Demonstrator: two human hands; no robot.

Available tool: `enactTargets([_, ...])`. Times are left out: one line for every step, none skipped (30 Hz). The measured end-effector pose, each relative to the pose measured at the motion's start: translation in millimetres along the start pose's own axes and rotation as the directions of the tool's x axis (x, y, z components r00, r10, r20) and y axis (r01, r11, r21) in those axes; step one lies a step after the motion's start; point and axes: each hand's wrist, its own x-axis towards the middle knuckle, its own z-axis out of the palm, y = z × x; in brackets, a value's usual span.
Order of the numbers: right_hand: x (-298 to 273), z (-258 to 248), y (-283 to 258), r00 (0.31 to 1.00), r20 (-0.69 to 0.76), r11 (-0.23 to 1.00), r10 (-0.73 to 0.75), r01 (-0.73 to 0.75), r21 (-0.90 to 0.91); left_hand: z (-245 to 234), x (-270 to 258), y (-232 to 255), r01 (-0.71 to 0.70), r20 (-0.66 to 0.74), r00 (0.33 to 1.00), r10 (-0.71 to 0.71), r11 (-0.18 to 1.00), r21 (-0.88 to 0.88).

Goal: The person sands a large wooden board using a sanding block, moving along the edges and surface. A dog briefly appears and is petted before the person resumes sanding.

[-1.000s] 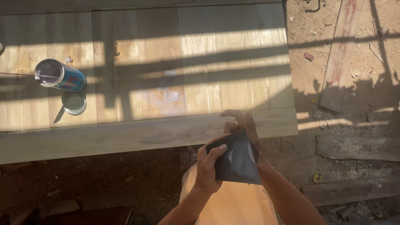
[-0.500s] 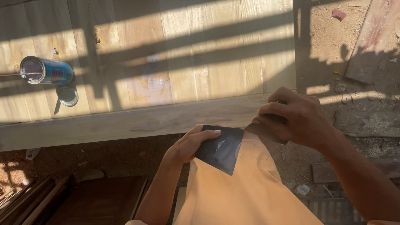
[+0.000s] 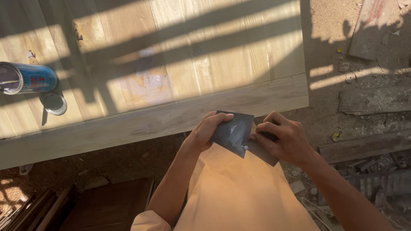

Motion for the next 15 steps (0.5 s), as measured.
enactTargets([-5, 5, -9, 1.0, 0.019, 1.0, 0.018, -0.018, 0.014, -6, 2, 0, 0.004, -0.013, 1.0, -0.004, 1.0, -0.022])
enactTargets([-8, 6, -16, 0.999, -0.019, 0.995, 0.044, -0.043, 0.086, -12, 3, 1, 0.009, -0.018, 1.0, -0.009, 1.0, 0.013])
enactTargets([-8, 7, -20, 0.996, -0.053, 0.985, 0.067, -0.058, 0.163, -18, 2, 2, 0.01, -0.028, 1.0, -0.009, 0.999, 0.048])
enactTargets([-6, 8, -19, 0.992, -0.086, 0.969, 0.093, -0.07, 0.238, -23, 0, 2, 0.012, -0.039, 0.999, -0.009, 0.996, 0.083])
enactTargets([-5, 8, -17, 0.982, -0.122, 0.97, 0.146, -0.118, 0.212, -25, -2, 0, 0.043, -0.006, 0.999, -0.043, 0.991, 0.123])
enactTargets([-4, 9, -11, 0.967, -0.16, 0.968, 0.198, -0.167, 0.188, -27, -4, -4, 0.073, 0.026, 0.997, -0.079, 0.984, 0.164])
enactTargets([-4, 9, -5, 0.95, -0.196, 0.963, 0.243, -0.213, 0.163, -26, -6, -8, 0.098, 0.057, 0.992, -0.112, 0.974, 0.203])
enactTargets([-10, 12, -3, 0.954, -0.204, 0.974, 0.22, -0.204, 0.096, -24, -11, -14, 0.069, 0.106, 0.989, -0.098, 0.966, 0.25])
enactTargets([-4, 15, 3, 0.961, -0.216, 0.985, 0.171, -0.17, 0.023, -21, -10, -14, 0.012, 0.156, 0.986, -0.061, 0.955, 0.298])
enactTargets([0, 17, 7, 0.967, -0.225, 0.989, 0.122, -0.137, -0.05, -18, -8, -12, -0.047, 0.206, 0.978, -0.026, 0.939, 0.342])
enactTargets([-1, 22, 5, 0.967, -0.221, 0.988, 0.125, -0.141, -0.058, -16, -12, -13, -0.031, 0.177, 0.984, -0.032, 0.939, 0.343])
enactTargets([-1, 26, 2, 0.968, -0.218, 0.987, 0.127, -0.145, -0.065, -15, -14, -14, -0.014, 0.147, 0.988, -0.039, 0.939, 0.343])
enactTargets([-5, 31, -4, 0.966, -0.222, 0.986, 0.131, -0.15, -0.069, -15, -15, -13, 0.002, 0.117, 0.992, -0.047, 0.937, 0.351])
enactTargets([-7, 37, -12, 0.973, -0.192, 0.99, 0.125, -0.136, -0.042, -15, -17, -13, 0.002, 0.117, 0.992, -0.04, 0.953, 0.304])
enactTargets([-11, 40, -20, 0.978, -0.166, 0.991, 0.127, -0.132, -0.017, -14, -19, -13, 0.008, 0.124, 0.991, -0.041, 0.966, 0.258])
